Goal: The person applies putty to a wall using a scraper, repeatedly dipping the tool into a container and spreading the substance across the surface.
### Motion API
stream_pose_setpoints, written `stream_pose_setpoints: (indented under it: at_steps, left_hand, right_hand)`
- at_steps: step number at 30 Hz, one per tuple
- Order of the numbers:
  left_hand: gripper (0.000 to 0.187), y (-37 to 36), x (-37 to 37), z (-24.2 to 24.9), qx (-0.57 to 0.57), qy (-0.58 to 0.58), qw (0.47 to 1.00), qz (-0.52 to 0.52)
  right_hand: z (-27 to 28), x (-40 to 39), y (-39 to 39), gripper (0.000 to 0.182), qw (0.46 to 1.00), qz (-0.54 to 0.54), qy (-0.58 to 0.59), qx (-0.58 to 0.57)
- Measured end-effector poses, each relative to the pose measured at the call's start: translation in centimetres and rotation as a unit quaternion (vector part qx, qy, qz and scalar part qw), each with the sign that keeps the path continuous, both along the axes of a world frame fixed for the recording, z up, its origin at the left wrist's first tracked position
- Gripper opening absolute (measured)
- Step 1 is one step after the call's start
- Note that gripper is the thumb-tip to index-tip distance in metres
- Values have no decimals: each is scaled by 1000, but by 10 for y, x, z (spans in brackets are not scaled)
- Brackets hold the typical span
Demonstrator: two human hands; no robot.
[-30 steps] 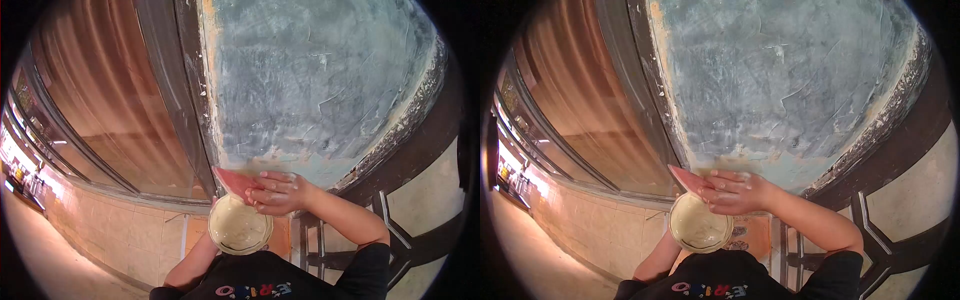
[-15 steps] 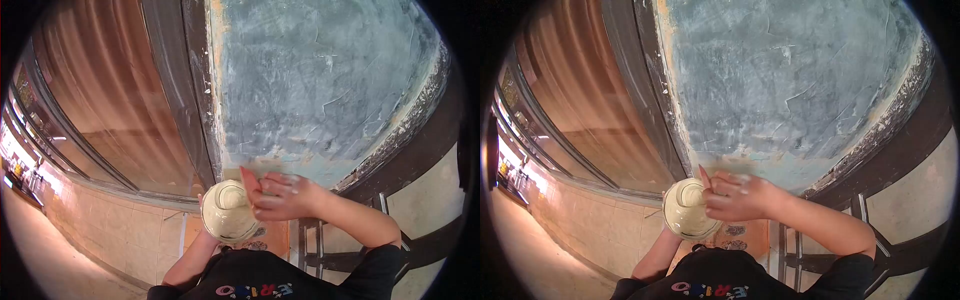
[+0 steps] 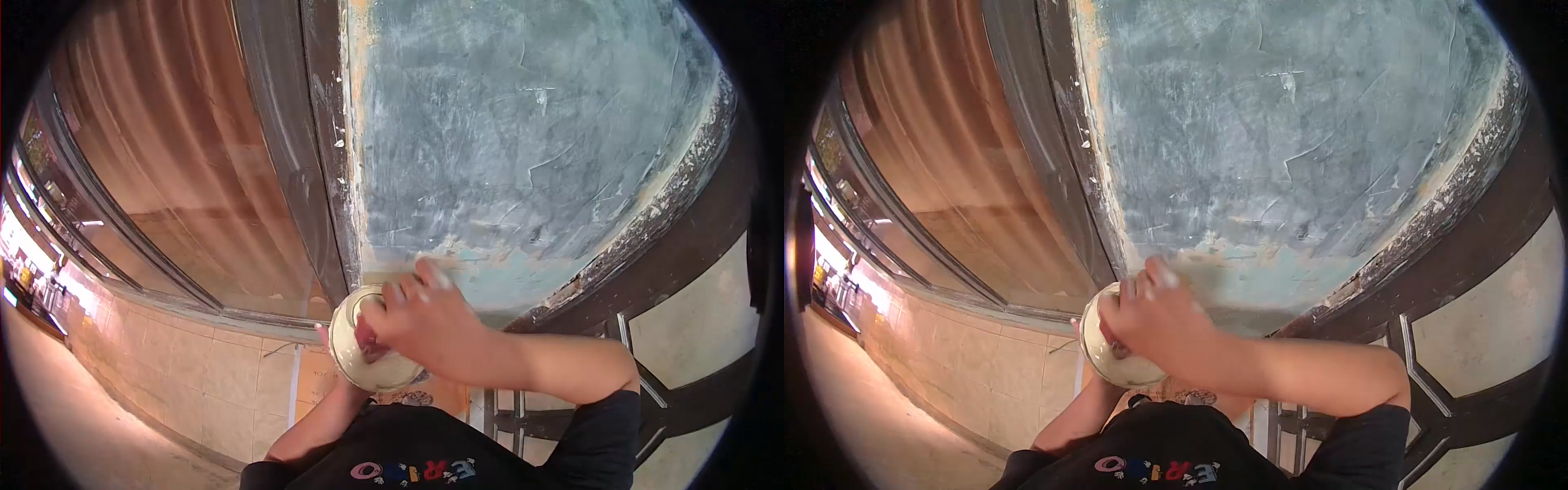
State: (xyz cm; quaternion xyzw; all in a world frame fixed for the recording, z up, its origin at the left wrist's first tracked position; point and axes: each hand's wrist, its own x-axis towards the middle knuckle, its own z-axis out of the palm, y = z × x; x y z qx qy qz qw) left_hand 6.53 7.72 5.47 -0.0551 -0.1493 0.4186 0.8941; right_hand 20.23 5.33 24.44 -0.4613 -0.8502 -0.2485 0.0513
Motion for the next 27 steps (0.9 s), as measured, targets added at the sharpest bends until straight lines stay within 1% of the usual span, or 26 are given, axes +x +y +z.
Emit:
stream_pose_setpoints:
  at_steps: [1,2,3,5,6,8,9,10,12,13,14,16,19,21,24,26,27]
  left_hand:
    - [104,-1,1,5,44,94,994,24]
    - [103,-1,3,9,88,187,977,48]
    - [105,2,6,10,108,145,982,54]
    - [103,6,10,13,115,148,981,56]
    - [102,6,12,13,121,152,979,58]
    - [98,0,10,9,130,160,976,64]
    - [96,2,13,11,136,165,975,65]
    - [94,2,11,11,143,170,973,65]
    - [90,4,13,13,159,177,969,65]
    - [88,9,15,16,166,180,967,67]
    - [87,8,13,15,171,185,965,70]
    - [83,11,14,17,181,194,961,74]
    - [77,9,11,15,197,209,955,73]
    - [74,11,16,18,213,218,950,70]
    - [68,14,3,15,227,228,944,76]
    - [64,13,-7,11,234,237,940,81]
    - [63,13,-9,10,238,241,937,83]
  right_hand:
    - [0,4,9,20,1000,-24,9,-15]
    - [2,7,17,19,998,-47,18,-28]
    - [13,7,18,19,998,-48,18,-26]
    - [35,5,15,20,995,-82,34,-43]
    - [33,3,14,20,995,-80,33,-43]
    - [23,-3,6,20,998,-10,-2,-57]
    - [11,-9,8,22,994,-26,4,-110]
    - [8,-7,11,22,994,-28,4,-109]
    - [18,-4,22,21,987,-64,-13,-144]
    - [25,-2,20,22,989,-75,-48,-114]
    - [28,-5,17,22,990,-74,-49,-114]
    - [30,-8,11,18,994,-31,12,-107]
    - [3,-11,29,17,993,-37,5,-109]
    - [18,-4,33,16,994,-42,-3,-105]
    - [43,7,27,15,995,-38,-31,-83]
    - [51,12,25,18,998,-11,26,-47]
    - [52,12,24,18,998,-10,25,-48]
